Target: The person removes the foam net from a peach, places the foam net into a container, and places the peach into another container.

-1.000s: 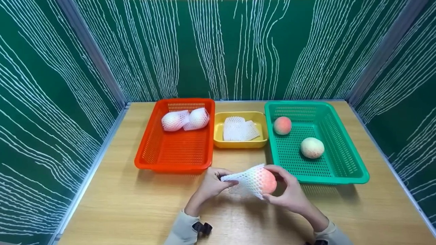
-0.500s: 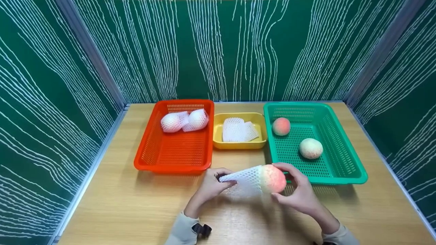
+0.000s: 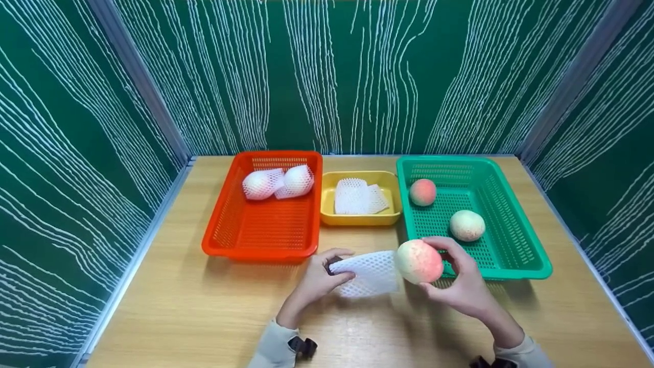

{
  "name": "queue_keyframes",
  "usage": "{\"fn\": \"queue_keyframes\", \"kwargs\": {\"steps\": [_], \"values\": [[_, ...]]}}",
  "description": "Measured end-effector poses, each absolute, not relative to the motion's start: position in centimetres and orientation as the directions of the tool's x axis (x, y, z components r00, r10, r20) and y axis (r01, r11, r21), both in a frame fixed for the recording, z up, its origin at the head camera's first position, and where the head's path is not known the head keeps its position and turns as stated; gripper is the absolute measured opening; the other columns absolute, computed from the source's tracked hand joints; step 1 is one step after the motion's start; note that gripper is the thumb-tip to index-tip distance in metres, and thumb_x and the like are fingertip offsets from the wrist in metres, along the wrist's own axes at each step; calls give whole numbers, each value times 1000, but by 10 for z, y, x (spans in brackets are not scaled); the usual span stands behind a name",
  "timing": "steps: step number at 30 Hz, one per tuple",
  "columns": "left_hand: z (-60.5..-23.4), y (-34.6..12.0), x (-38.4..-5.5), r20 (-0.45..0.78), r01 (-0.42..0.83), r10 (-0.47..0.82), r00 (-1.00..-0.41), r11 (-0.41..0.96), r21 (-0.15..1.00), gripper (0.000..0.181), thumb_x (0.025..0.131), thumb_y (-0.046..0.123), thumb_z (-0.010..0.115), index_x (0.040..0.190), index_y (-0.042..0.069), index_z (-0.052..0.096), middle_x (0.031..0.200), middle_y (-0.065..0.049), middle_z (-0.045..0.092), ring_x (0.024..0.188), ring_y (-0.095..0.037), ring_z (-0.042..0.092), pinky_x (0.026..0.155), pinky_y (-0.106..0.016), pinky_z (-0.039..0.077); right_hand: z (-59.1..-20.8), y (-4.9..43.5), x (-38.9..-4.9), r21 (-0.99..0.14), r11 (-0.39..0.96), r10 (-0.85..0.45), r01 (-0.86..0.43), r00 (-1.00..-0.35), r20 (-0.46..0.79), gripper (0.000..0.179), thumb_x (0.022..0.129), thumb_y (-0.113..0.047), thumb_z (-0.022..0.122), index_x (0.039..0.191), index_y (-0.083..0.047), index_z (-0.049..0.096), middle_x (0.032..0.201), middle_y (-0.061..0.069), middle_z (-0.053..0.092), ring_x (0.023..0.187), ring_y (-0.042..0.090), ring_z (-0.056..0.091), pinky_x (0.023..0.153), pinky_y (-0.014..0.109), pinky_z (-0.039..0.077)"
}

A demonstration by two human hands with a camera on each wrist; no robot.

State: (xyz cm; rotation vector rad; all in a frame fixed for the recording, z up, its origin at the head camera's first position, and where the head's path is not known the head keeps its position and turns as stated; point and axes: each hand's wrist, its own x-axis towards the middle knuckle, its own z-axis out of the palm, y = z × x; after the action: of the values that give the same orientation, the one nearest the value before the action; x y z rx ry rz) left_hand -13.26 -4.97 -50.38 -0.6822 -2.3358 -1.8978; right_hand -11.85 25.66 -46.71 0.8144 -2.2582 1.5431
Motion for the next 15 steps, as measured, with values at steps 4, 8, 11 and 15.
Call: {"fn": "queue_keyframes", "kwargs": {"steps": [4, 8, 11, 15], "values": [[-503, -49, -132, 319, 381, 324, -890, 148, 913, 39, 78, -4, 77, 116, -2, 68, 109, -10, 70, 98, -15, 64, 88, -31, 50, -454, 256, -118, -721, 299, -290, -625, -780, 555, 82, 55, 12, 86, 129, -5, 54, 125, 9, 56, 110, 19, 53, 86, 21, 46], [-503, -50, -131, 313, 387, 338, -888, 181, 904, 44, 80, -5, 75, 123, -2, 65, 120, -13, 65, 110, -19, 61, 97, -32, 45, -428, 256, -119, -672, 329, -305, -664, -748, 590, 77, 53, 17, 81, 124, 6, 54, 120, 17, 57, 104, 18, 54, 85, 19, 45], [-502, -50, -131, 293, 375, 338, -894, 209, 903, 44, 81, -3, 75, 124, 0, 65, 122, -12, 64, 113, -19, 59, 99, -32, 44, -408, 260, -123, -650, 391, -305, -651, -759, 576, 73, 55, 17, 81, 122, 7, 54, 117, 15, 58, 99, 16, 55, 82, 17, 47], [-502, -50, -131, 267, 351, 340, -902, 212, 912, 41, 82, -2, 74, 122, 2, 66, 121, -10, 65, 112, -19, 60, 98, -31, 44, -392, 269, -134, -636, 464, -286, -617, -784, 551, 70, 57, 15, 82, 122, 5, 56, 115, 12, 60, 95, 16, 55, 74, 16, 50]]}}
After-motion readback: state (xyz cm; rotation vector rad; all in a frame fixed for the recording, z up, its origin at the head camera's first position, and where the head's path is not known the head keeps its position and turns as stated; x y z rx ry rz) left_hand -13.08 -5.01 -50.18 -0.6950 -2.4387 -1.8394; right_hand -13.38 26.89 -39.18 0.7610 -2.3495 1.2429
